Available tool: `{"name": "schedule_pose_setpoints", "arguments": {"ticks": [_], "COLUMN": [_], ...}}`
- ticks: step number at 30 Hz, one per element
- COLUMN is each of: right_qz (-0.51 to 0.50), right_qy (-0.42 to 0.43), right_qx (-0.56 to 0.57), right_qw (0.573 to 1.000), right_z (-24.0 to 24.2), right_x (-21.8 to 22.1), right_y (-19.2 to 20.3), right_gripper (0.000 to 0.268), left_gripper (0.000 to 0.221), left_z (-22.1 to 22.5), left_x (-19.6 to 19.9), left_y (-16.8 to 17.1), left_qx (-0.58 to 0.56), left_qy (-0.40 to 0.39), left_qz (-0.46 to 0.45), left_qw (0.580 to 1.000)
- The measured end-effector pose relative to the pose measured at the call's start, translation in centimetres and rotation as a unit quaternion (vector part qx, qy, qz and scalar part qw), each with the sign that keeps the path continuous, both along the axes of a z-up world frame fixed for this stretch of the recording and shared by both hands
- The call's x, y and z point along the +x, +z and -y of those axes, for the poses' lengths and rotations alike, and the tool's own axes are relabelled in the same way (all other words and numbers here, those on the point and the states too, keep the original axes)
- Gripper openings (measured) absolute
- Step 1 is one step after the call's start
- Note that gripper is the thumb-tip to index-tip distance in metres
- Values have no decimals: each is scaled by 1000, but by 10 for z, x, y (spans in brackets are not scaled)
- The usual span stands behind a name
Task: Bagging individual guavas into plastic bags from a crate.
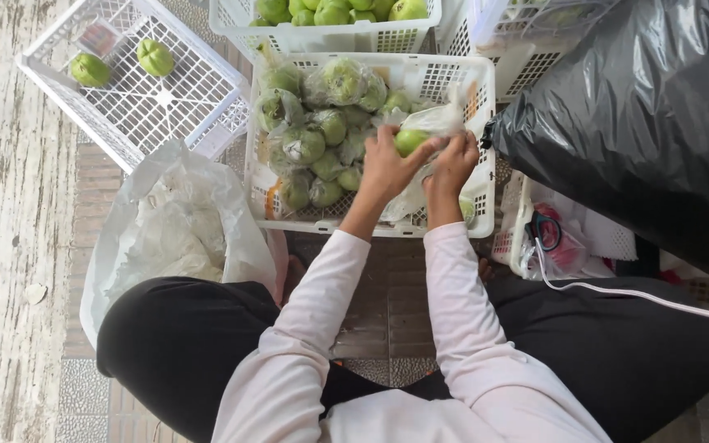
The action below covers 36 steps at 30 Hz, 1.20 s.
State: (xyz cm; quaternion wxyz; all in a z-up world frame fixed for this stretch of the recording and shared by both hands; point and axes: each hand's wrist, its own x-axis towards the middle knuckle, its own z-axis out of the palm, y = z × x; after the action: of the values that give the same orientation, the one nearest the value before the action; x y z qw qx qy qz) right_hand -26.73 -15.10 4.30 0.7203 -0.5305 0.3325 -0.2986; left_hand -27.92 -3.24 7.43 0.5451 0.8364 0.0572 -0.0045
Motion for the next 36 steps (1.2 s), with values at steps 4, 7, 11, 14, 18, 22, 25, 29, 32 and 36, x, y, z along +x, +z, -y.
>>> {"name": "schedule_pose_setpoints", "arguments": {"ticks": [4, 7, 11, 14, 18, 22, 25, 29, 32, 36], "right_qz": [-84, -49, 142, -75, -50, -86, -36, 155, -352, 56], "right_qy": [98, 152, 104, 204, 379, 458, 495, 408, 571, 279], "right_qx": [143, 279, 414, -14, -294, -368, -298, 66, 223, 351], "right_qw": [981, 947, 893, 976, 876, 805, 815, 897, 708, 892], "right_z": [6, 58, 122, 34, 21, 20, 17, 15, 50, 60], "right_x": [5, 23, 30, -13, -7, -6, -18, 14, 27, -2], "right_y": [7, -66, -95, 89, 45, 48, 74, -15, 60, -39], "right_gripper": [23, 27, 40, 37, 58, 50, 38, 40, 47, 48], "left_gripper": [75, 56, 72, 97, 101, 87, 82, 71, 73, 74], "left_z": [-11, -27, -51, -51, -46, -47, -47, -42, -46, -44], "left_x": [14, 7, 5, 16, 5, 4, 4, 4, 23, 114], "left_y": [-44, -42, -37, -27, 21, 15, -7, -22, -11, -9], "left_qx": [-218, -448, -597, -466, -167, -128, -296, -673, -620, -668], "left_qy": [-19, -61, -150, -177, -194, -213, -209, -130, -95, 55], "left_qz": [-71, -100, -76, 73, 141, 189, 144, 42, 36, -114], "left_qw": [973, 886, 785, 864, 956, 950, 921, 727, 778, 733]}}
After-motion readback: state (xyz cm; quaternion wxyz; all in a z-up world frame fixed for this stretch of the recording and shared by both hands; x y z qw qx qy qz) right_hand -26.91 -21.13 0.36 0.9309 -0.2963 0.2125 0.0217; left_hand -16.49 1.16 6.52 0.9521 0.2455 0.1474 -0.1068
